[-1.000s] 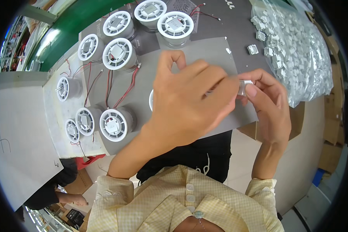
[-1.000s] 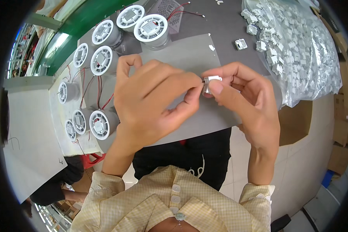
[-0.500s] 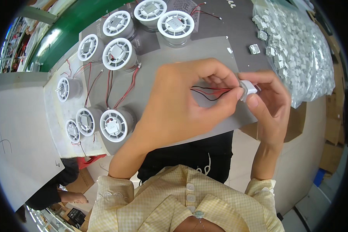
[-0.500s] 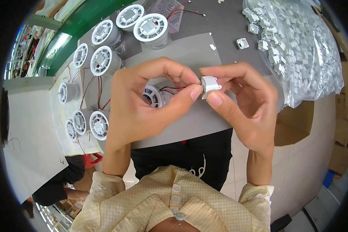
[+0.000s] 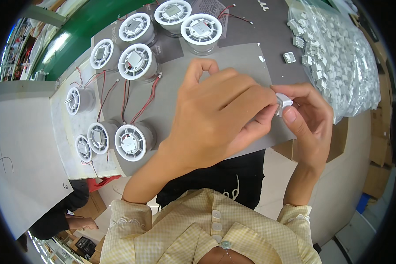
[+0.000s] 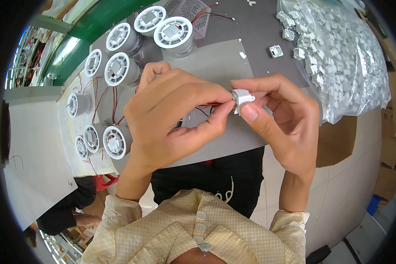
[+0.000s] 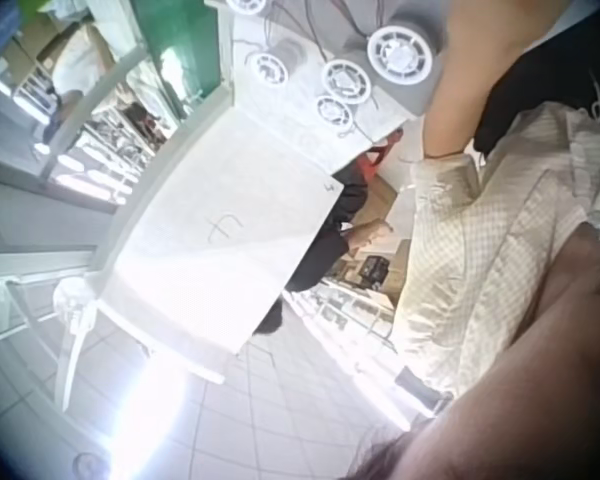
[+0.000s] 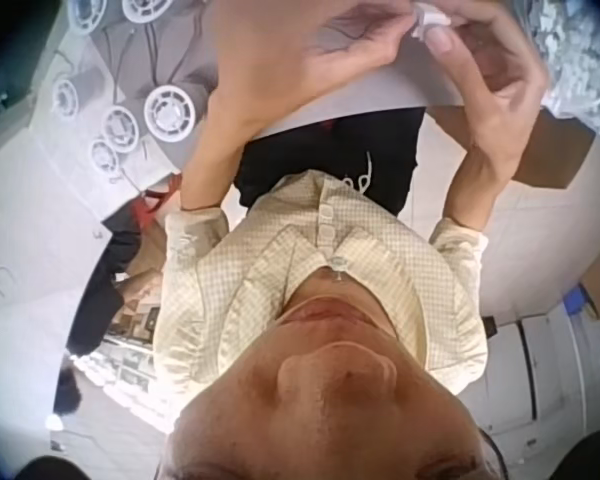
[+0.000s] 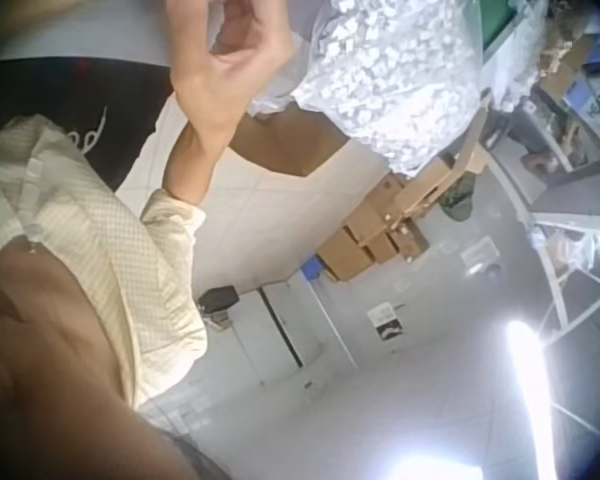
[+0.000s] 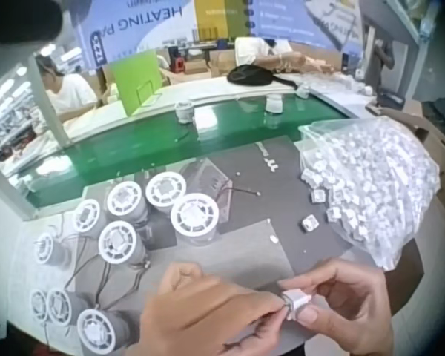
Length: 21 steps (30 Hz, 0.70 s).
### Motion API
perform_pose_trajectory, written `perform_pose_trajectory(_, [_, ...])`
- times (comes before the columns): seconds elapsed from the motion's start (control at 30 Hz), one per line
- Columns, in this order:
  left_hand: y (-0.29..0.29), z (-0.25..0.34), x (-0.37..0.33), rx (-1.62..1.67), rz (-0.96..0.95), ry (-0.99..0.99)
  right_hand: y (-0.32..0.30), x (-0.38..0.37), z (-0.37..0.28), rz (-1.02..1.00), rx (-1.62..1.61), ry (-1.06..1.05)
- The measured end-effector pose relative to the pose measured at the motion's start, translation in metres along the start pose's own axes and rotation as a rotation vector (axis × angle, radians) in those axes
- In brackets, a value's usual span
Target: Assembling electronic components by connecting wires from plastic housings to connectors on an assembly line.
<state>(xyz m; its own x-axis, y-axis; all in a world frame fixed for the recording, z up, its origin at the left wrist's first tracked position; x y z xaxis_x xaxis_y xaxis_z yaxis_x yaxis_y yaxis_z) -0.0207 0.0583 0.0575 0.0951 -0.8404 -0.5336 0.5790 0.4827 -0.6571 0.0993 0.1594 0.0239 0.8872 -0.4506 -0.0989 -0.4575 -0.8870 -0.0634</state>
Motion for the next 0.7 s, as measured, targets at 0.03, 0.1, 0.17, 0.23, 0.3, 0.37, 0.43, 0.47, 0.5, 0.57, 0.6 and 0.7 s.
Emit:
perform_pose_trajectory(0.03, [-0.001, 0.003, 0.000, -0.043, 0.023, 0.035, 0.000, 0.000, 0.004, -0.003, -0.052, 0.031])
perform_pose_trajectory(0.1, [-0.002, 0.006, 0.001, -0.085, 0.046, 0.070, -0.002, -0.001, 0.007, -0.006, -0.104, 0.063])
perform_pose_trajectory(0.17, [-0.001, 0.007, 0.001, -0.072, 0.028, 0.107, 0.000, 0.000, 0.013, -0.082, -0.339, 0.115])
perform_pose_trajectory(0.23, [-0.001, 0.003, 0.001, 0.044, 0.007, 0.050, 0.001, -0.001, 0.010, -0.069, -0.322, 0.076])
perform_pose_trajectory(0.3, [-0.001, -0.002, 0.001, 0.157, -0.013, -0.005, 0.004, -0.001, 0.007, -0.059, -0.305, 0.035])
perform_pose_trajectory(0.37, [-0.004, -0.004, 0.001, 0.205, 0.009, -0.025, 0.001, 0.002, -0.006, 0.024, -0.035, -0.094])
perform_pose_trajectory(0.43, [-0.002, -0.002, 0.001, 0.112, 0.016, 0.005, 0.002, 0.004, -0.007, 0.060, -0.002, -0.052])
perform_pose_trajectory(0.47, [-0.002, 0.001, 0.001, 0.019, 0.022, 0.033, 0.000, 0.005, -0.006, 0.095, 0.030, -0.008])
perform_pose_trajectory(0.5, [-0.002, 0.002, 0.001, 0.019, 0.022, 0.034, -0.001, 0.006, -0.008, 0.096, 0.030, -0.008])
perform_pose_trajectory(0.57, [-0.001, 0.004, 0.000, 0.024, 0.004, 0.032, -0.003, 0.008, 0.002, 0.075, -0.091, 0.121])
perform_pose_trajectory(0.6, [-0.002, 0.005, 0.000, 0.025, 0.004, 0.032, -0.003, 0.008, 0.003, 0.077, -0.091, 0.121])
perform_pose_trajectory(0.7, [0.002, -0.008, 0.000, 0.311, -0.052, -0.079, -0.001, 0.008, -0.004, 0.081, 0.024, -0.069])
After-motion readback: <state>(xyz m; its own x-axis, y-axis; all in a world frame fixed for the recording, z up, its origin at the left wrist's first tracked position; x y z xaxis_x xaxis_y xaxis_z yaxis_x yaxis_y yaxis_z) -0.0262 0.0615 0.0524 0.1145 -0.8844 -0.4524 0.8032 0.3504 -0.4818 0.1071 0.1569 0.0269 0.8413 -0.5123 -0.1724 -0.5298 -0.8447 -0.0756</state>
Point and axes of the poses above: each hand's wrist, its own x-axis away from the middle knuckle, its own y-axis out of the palm, z = x × y, the point moved 8 cm from there along -x, towards the middle knuckle, and after that the axes turned 14 degrees about -z, right-handed, at the moved point
